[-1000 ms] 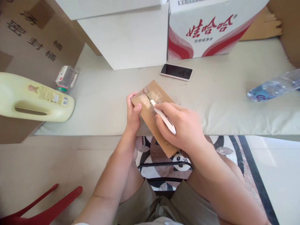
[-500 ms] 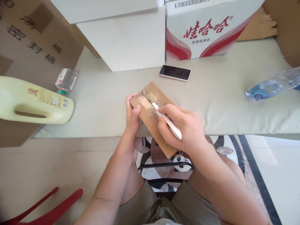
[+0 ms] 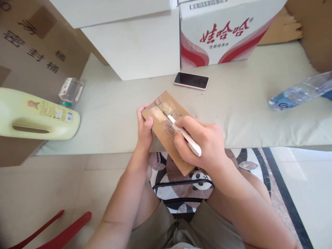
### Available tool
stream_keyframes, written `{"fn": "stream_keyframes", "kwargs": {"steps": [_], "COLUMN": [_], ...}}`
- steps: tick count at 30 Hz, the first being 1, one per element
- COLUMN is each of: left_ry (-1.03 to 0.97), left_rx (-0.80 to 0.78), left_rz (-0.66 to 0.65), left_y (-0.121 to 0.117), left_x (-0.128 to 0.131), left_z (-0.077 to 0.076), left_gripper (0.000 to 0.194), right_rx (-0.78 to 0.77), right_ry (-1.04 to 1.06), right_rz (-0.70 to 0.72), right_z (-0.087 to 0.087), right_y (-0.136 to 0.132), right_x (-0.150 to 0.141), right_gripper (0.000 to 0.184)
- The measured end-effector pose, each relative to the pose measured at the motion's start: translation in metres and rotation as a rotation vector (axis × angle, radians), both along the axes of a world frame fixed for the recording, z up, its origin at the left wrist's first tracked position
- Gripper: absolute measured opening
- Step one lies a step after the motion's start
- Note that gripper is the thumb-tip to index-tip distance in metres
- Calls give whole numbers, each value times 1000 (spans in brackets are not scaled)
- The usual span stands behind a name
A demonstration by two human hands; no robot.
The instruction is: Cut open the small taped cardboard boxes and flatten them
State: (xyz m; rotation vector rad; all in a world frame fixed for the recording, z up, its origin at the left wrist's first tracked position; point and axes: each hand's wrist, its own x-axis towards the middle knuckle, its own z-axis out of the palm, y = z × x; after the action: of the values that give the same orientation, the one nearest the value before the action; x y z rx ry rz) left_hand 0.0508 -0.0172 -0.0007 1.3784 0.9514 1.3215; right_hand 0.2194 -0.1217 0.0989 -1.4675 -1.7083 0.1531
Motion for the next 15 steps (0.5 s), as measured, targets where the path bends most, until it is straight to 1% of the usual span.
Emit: {"fn": "stream_keyframes", "kwargs": {"steps": [5, 11, 13, 15], "left_ry": [25, 14, 14, 25], "left_rx": [7, 10, 7, -2], "left_rz": [15, 9, -1, -8], "left_y": [2, 1, 1, 0], "left_x": [-1, -1, -2, -4], "left_z": [-3, -1, -1, -2], "left_gripper": [70, 68, 68, 68], "right_rx": [0, -93, -86, -59], "right_ry": [41, -24, -10, 48], "right_rz": [-35, 33, 16, -26], "right_z": [-1, -2, -1, 0], "right_y": [-3, 3, 2, 0], "right_x": [-1, 0, -1, -1], "right_gripper": [8, 11, 11, 11]}}
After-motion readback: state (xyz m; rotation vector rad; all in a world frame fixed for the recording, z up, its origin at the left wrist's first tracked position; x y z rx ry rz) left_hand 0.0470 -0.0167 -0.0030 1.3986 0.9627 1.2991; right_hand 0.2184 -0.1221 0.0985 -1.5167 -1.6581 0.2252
